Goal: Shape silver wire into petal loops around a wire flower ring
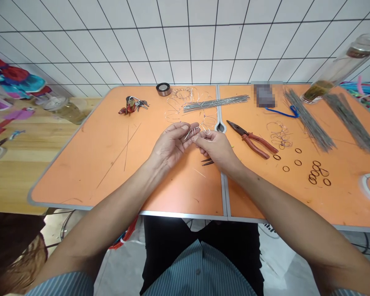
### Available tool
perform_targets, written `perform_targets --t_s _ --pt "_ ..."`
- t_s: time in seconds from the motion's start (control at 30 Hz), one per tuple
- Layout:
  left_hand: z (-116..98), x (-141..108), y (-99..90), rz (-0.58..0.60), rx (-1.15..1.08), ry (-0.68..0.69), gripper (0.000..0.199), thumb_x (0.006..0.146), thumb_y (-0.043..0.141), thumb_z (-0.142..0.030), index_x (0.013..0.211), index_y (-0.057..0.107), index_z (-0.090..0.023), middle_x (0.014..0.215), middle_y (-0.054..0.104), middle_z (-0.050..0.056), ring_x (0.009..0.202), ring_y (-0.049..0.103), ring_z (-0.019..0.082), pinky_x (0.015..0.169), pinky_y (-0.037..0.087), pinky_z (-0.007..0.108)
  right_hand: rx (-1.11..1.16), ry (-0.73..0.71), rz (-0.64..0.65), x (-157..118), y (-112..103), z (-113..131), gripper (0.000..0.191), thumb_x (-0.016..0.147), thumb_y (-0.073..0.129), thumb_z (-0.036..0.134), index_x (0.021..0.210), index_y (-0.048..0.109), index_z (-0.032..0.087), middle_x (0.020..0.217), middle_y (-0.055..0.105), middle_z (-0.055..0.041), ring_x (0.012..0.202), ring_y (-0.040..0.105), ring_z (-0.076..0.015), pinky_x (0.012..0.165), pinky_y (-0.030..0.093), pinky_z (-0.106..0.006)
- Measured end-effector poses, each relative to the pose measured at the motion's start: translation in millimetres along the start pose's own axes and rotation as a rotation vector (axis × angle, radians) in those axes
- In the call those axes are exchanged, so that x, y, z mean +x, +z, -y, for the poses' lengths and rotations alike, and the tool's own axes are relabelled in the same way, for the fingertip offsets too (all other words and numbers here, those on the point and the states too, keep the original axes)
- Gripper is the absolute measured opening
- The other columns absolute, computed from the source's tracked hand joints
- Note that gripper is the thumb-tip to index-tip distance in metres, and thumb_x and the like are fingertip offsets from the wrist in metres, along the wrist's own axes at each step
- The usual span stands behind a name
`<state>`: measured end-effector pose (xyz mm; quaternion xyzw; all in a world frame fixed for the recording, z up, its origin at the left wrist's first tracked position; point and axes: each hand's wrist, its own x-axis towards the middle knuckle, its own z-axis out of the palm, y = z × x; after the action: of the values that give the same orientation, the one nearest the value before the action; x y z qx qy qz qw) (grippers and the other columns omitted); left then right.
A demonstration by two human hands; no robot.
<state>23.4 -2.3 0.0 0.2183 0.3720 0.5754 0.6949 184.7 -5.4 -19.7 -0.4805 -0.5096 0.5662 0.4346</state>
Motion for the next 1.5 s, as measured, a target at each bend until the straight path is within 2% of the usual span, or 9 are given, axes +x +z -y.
perform_targets --t_s 0.2,0.57,0.67,0.8,0.93,1.13,1.27,1.37,1.5 --pt "-0.5 0.2 -1.0 0.045 -0.014 -0.020 0.015 0.098 0.066 -0.005 0.089 0.072 -0.015 0.100 0.086 0.008 0.092 0.083 0.016 0.111 0.062 0.038 0.024 -0.015 -0.028 -0.2 -1.0 2.6 0.031 0.082 0.091 0.039 0.075 0.066 0.022 0.063 0.057 0.0033 0.059 0.047 -0.0110 0.055 0.035 -0.026" --pt "-0.6 0.1 0.4 0.057 0.058 -0.012 0.015 0.093 0.072 0.000 0.094 0.073 -0.016 0.099 0.085 0.005 0.092 0.083 0.015 0.109 0.062 0.033 0.036 -0.037 -0.041 1.4 -5.0 1.0 0.032 0.085 0.088 0.040 0.074 0.065 0.021 0.063 0.057 0.0031 0.059 0.047 -0.0106 0.055 0.035 -0.026" --pt "-0.1 1.9 -2.9 0.062 0.076 -0.010 0.016 0.093 0.070 0.000 0.093 0.073 -0.016 0.099 0.085 0.005 0.094 0.084 0.016 0.112 0.062 0.035 0.009 -0.040 -0.037 -0.5 -5.0 1.8 0.033 0.084 0.089 0.038 0.073 0.063 0.021 0.062 0.056 0.0033 0.058 0.047 -0.0104 0.054 0.034 -0.025" --pt "1.4 4.2 -7.8 0.048 0.076 0.010 0.011 0.094 0.081 -0.015 0.101 0.074 -0.020 0.109 0.087 0.007 0.118 0.083 0.023 0.118 0.060 0.039 -0.012 -0.038 -0.019 -2.7 -2.6 5.8 0.027 0.088 0.086 0.033 0.078 0.064 0.021 0.068 0.059 0.0025 0.060 0.048 -0.0097 0.055 0.036 -0.024" --pt "-6.2 6.9 -11.1 0.032 0.094 0.023 0.015 0.093 0.087 -0.022 0.096 0.072 -0.022 0.110 0.087 0.006 0.123 0.082 0.025 0.113 0.063 0.036 -0.071 -0.031 0.007 -3.7 -1.8 11.1 0.022 0.090 0.084 0.033 0.084 0.066 0.022 0.074 0.064 0.0014 0.062 0.051 -0.0106 0.055 0.038 -0.024" --pt "-51.7 18.1 -26.9 -0.041 0.115 0.277 0.012 0.102 0.075 -0.027 0.092 0.069 -0.024 0.103 0.086 0.002 0.113 0.084 0.022 0.094 0.068 0.028 -0.532 -0.185 0.021 -14.4 -6.2 18.4 0.010 0.089 0.076 0.021 0.100 0.076 0.019 0.087 0.074 -0.0018 0.077 0.066 -0.0160 0.072 0.049 -0.030" --pt "-77.1 28.3 -46.2 -0.096 0.163 0.345 0.004 0.099 0.075 -0.031 0.098 0.073 -0.034 0.115 0.087 -0.001 0.134 0.076 0.023 0.102 0.066 0.029 -0.923 -0.254 0.187 -33.5 -2.1 19.7 0.016 0.094 0.064 0.014 0.104 0.074 0.021 0.090 0.077 -0.0024 0.082 0.067 -0.0185 0.071 0.042 -0.032" --pt "-77.9 34.6 -54.4 -0.080 0.166 0.350 0.012 0.094 0.079 -0.034 0.105 0.075 -0.036 0.116 0.087 -0.001 0.137 0.075 0.025 0.103 0.067 0.033 -1.244 -0.268 0.277 -47.8 4.9 17.2 0.019 0.096 0.061 0.014 0.109 0.072 0.022 0.101 0.079 -0.0031 0.083 0.064 -0.0189 0.064 0.030 -0.033" --pt "-64.8 35.9 -49.2 -0.054 0.218 0.289 0.013 0.090 0.082 -0.033 0.098 0.072 -0.030 0.111 0.087 0.002 0.127 0.079 0.026 0.100 0.067 0.033 -1.532 -0.281 0.339 -59.6 13.7 13.3 0.023 0.101 0.056 0.014 0.118 0.071 0.021 0.105 0.077 -0.0065 0.085 0.064 -0.0208 0.060 0.021 -0.035"
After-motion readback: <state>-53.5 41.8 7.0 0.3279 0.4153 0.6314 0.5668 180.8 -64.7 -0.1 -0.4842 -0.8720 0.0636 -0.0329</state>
